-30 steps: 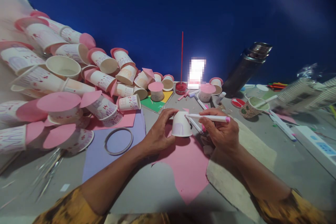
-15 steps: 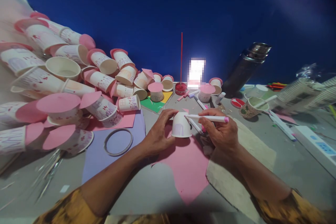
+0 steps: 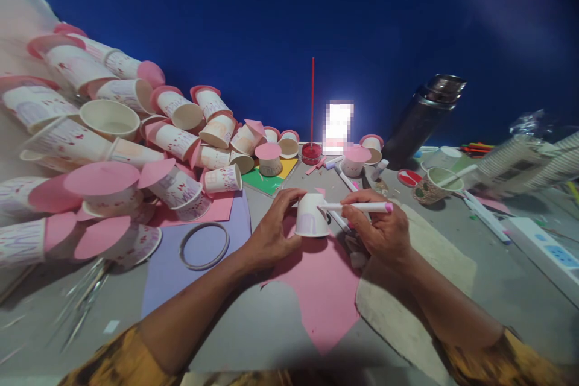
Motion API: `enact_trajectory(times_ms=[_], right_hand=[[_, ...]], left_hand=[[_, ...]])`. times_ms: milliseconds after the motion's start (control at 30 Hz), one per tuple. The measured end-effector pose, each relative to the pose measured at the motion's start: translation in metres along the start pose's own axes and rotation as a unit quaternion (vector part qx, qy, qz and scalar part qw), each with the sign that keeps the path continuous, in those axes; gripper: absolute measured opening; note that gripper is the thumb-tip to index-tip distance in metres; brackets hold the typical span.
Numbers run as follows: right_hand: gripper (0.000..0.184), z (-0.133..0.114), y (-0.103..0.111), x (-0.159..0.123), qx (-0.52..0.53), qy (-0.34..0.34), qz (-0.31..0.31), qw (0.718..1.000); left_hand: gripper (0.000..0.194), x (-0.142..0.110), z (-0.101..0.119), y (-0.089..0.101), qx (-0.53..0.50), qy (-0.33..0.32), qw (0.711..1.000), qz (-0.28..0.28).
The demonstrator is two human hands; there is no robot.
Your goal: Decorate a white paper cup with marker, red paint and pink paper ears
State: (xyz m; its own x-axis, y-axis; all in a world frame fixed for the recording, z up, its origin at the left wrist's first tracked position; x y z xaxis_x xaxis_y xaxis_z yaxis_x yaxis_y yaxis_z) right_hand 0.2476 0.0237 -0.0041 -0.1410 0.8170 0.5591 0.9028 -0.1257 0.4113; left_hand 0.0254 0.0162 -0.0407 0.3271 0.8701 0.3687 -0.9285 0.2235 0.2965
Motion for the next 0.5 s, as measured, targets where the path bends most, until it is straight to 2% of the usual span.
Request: enact_trajectory(times_ms=[500], right_hand=[[0.01, 0.0038, -0.0005, -0.0005, -0.005, -0.017, 0.026, 1.0]], left_hand=[[0.075, -0.0005, 0.0011, -0.0027, -0.005, 0.0, 1.0, -0.007]])
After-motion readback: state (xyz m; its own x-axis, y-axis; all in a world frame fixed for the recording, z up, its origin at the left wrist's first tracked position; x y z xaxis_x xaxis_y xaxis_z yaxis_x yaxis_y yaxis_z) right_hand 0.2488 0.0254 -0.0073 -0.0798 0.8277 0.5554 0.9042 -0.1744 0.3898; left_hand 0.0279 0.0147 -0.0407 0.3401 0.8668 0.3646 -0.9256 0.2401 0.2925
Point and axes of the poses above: each hand's wrist, its own x-axis towards the middle knuckle, its own y-axis out of the back of the hand, z = x × y, the point moved 2 cm from there along x, towards the middle knuckle, and after that the axes turned 2 degrees about -y, right-handed, at the moved point
